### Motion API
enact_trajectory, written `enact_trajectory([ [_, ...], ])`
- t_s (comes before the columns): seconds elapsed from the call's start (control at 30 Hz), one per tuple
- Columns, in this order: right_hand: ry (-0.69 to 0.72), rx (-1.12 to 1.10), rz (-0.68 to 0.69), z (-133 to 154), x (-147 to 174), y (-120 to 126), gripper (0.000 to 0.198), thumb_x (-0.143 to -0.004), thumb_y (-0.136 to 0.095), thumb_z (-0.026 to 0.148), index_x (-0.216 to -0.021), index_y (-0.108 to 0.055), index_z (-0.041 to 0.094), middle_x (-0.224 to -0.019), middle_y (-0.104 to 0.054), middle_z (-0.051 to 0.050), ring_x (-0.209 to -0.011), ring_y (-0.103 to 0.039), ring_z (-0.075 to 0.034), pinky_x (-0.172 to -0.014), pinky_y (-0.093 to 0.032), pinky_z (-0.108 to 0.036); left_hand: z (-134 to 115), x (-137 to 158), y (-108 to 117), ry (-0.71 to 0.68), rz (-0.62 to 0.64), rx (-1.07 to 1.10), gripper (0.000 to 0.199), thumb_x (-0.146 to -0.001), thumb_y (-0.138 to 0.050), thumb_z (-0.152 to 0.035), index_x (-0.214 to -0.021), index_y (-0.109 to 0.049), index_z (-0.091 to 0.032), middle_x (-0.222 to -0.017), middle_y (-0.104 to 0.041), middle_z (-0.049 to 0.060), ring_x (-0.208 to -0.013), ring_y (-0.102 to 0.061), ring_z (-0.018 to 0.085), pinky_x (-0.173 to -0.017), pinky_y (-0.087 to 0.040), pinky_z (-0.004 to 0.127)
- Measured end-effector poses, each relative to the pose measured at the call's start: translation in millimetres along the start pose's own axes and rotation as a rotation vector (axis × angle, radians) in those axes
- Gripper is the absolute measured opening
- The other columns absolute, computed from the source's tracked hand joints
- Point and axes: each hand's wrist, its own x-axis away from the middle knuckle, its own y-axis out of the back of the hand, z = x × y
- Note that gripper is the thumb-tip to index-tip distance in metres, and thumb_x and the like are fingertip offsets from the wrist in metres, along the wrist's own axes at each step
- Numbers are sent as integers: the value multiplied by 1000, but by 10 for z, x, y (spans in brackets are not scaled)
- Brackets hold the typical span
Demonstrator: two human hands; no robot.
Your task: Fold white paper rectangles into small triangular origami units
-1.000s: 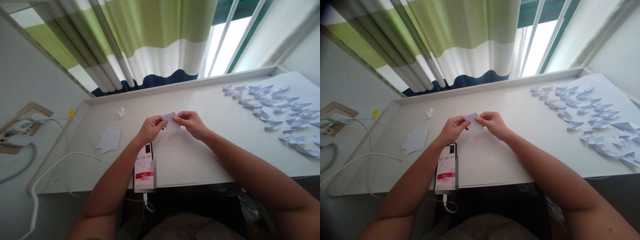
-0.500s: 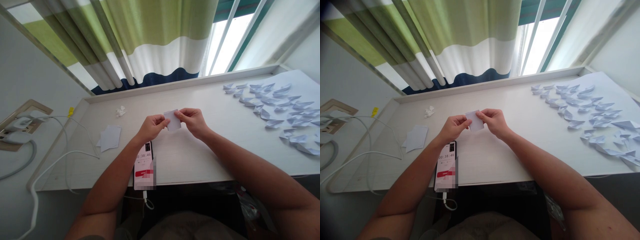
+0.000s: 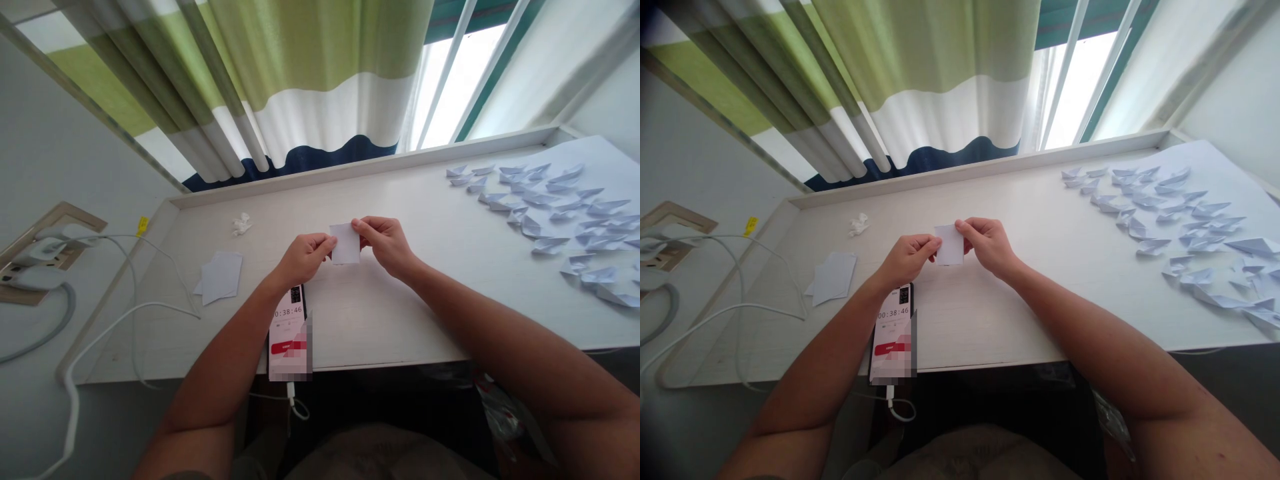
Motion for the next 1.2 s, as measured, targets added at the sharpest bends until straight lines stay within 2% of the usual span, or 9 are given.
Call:
enact_trajectory([
  [0.2, -37, 191, 170, -30, 5, 20, 77, -81, -71, 93, -65, -69, 17, -61, -70, -6, -58, -66, -17, -57, -53, -29, 20, -9, 3, -8, -109, 56, 49, -99, -67, -62, -78, -71, -18, -71, -67, 3, -66, -57, 16, -65, -46, 29],
  [0.27, -18, 277, 181, -39, 10, 27, 80, -84, -64, 96, -63, -65, 18, -59, -69, -6, -56, -65, -17, -56, -50, -29, 35, -13, -4, -11, -126, 83, 50, -98, -69, -63, -80, -73, -17, -71, -69, 4, -65, -57, 15, -64, -46, 28],
  [0.33, -6, 323, 183, -37, 15, 33, 82, -86, -59, 97, -64, -63, 19, -59, -69, -6, -55, -65, -17, -56, -49, -29, 44, -17, -14, -24, -142, 104, 50, -97, -71, -64, -80, -74, -17, -70, -69, 4, -64, -57, 15, -62, -46, 28],
  [0.5, 3, 420, 295, 4, 28, 34, 85, -92, -48, 97, -64, -65, 19, -62, -71, -8, -57, -63, -16, -60, -49, -29, 58, -28, -28, -44, -230, 130, 50, -94, -76, -64, -80, -76, -17, -69, -69, 4, -64, -59, 15, -59, -46, 27],
  [0.6, 15, 472, 284, 12, 29, 30, 84, -95, -44, 96, -62, -60, 20, -58, -67, -5, -55, -59, -15, -60, -45, -29, 69, -35, -30, -47, -235, 159, 48, -92, -78, -63, -80, -76, -16, -69, -70, 4, -63, -59, 15, -60, -47, 27],
  [0.77, -24, 410, 348, 0, 29, 36, 77, -94, -51, 92, -67, -59, 21, -61, -69, -5, -57, -61, -16, -60, -46, -29, 52, -36, -25, -18, -241, 194, 43, -92, -80, -57, -79, -77, -16, -69, -71, 4, -64, -62, 14, -62, -50, 27],
  [0.93, 6, 445, 370, 16, 40, 70, 73, -101, -52, 82, -62, -57, 21, -56, -66, -4, -55, -58, -14, -60, -46, -28, 4, -32, -7, -3, -229, 258, 38, -87, -86, -52, -79, -76, -17, -71, -71, 3, -65, -63, 14, -64, -53, 28],
  [1.03, -10, 311, 375, -11, 34, 74, 70, -96, -62, 83, -69, -64, 18, -63, -69, -4, -58, -64, -15, -60, -52, -28, 0, -30, 1, 15, -205, 278, 36, -81, -91, -49, -76, -74, -17, -70, -71, 1, -64, -62, 14, -64, -53, 27],
  [1.2, -44, 15, 259, -61, 5, 59, 60, -84, -83, 77, -90, -71, 18, -75, -73, -2, -62, -69, -16, -61, -64, -31, 29, -29, 0, 20, -165, 297, 32, -81, -90, -45, -86, -79, -16, -76, -77, 4, -67, -66, 15, -65, -54, 28],
])
